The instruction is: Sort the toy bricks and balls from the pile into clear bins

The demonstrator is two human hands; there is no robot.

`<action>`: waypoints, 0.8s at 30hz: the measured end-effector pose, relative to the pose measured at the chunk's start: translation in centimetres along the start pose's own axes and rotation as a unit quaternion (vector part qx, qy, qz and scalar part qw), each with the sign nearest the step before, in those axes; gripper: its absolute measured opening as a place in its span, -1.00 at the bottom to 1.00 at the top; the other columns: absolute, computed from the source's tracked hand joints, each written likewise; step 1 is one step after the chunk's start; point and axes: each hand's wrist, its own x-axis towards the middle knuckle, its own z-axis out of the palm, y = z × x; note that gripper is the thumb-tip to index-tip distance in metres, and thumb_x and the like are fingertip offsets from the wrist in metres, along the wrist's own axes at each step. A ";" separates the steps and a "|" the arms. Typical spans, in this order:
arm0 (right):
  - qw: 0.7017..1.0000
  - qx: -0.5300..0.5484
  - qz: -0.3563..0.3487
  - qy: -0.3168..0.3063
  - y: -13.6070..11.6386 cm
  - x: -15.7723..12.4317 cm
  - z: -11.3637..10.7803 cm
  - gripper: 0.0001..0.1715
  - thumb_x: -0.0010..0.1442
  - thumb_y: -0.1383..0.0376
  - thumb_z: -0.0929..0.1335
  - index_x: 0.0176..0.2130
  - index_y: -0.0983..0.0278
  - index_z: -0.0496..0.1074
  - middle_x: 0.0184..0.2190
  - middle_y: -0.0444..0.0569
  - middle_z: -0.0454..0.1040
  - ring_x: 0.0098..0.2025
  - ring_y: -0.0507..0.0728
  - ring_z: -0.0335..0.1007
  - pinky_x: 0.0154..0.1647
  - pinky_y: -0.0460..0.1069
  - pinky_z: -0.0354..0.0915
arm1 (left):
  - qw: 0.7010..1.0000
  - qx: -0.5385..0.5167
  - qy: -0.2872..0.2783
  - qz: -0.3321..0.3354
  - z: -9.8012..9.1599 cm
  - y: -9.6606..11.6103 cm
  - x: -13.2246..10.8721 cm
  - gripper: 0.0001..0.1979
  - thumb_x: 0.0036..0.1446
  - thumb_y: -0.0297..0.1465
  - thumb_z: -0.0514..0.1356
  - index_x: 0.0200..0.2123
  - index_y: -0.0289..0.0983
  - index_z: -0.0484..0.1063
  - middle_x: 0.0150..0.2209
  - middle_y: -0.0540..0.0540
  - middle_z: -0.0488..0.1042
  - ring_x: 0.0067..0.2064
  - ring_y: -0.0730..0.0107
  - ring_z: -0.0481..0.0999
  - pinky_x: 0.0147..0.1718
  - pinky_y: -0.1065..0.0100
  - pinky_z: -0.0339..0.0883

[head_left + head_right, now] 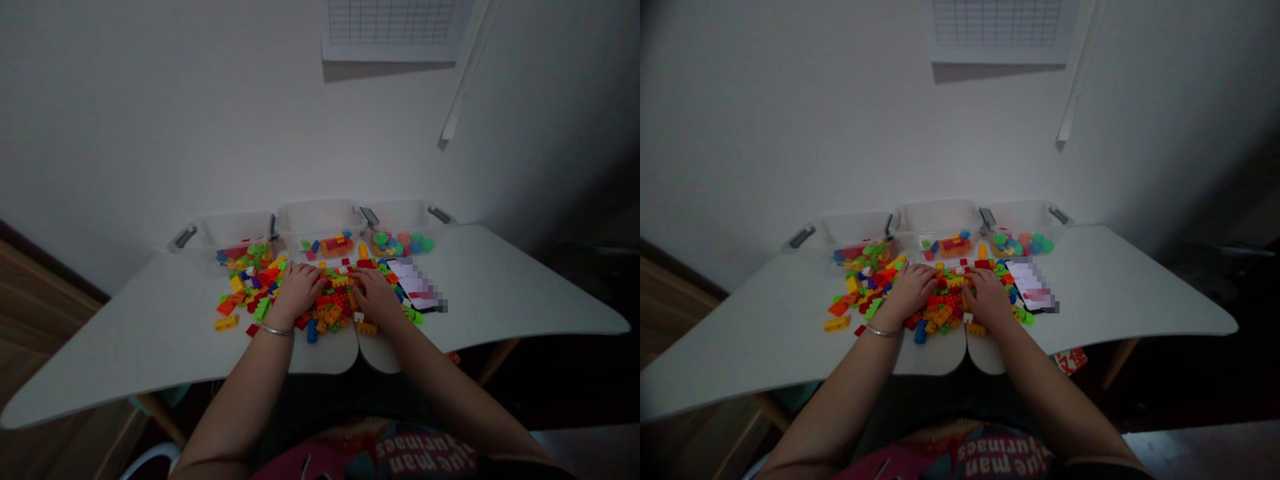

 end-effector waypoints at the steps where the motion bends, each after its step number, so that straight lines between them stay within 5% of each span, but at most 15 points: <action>1: 1.000 -0.002 0.001 -0.001 0.0 0.0 0.0 -0.61 0.30 0.20 0.24 0.01 0.31 0.46 0.02 0.13 0.45 0.12 0.25 0.28 0.19 0.17 0.20 | 1.000 -0.003 -0.001 0.000 0.0 -0.1 0.0 -0.67 0.30 -0.26 0.01 -0.03 -0.19 0.48 -0.04 -0.16 0.55 0.06 0.12 0.43 0.25 -0.20 -0.01; 12: 1.000 0.016 0.012 0.015 0.4 0.1 0.3 -0.63 0.29 0.21 0.24 0.00 0.29 0.45 0.03 0.11 0.45 0.11 0.25 0.29 0.20 0.17 0.19 | 0.998 -0.043 0.029 -0.022 -0.3 -0.1 0.0 -0.64 0.31 -0.28 -0.02 0.03 -0.23 0.44 0.02 -0.17 0.52 0.09 0.16 0.41 0.27 -0.13 -0.01; 24: 0.999 0.024 0.008 0.039 0.3 0.5 -0.5 -0.61 0.27 0.24 0.24 0.03 0.29 0.42 0.06 0.12 0.45 0.12 0.26 0.30 0.20 0.19 0.19 | 0.969 -0.074 0.234 -0.039 -0.8 -0.8 -0.1 -0.68 0.23 -0.41 0.01 -0.03 -0.22 0.45 -0.06 -0.18 0.52 0.05 0.19 0.42 0.13 -0.01 0.26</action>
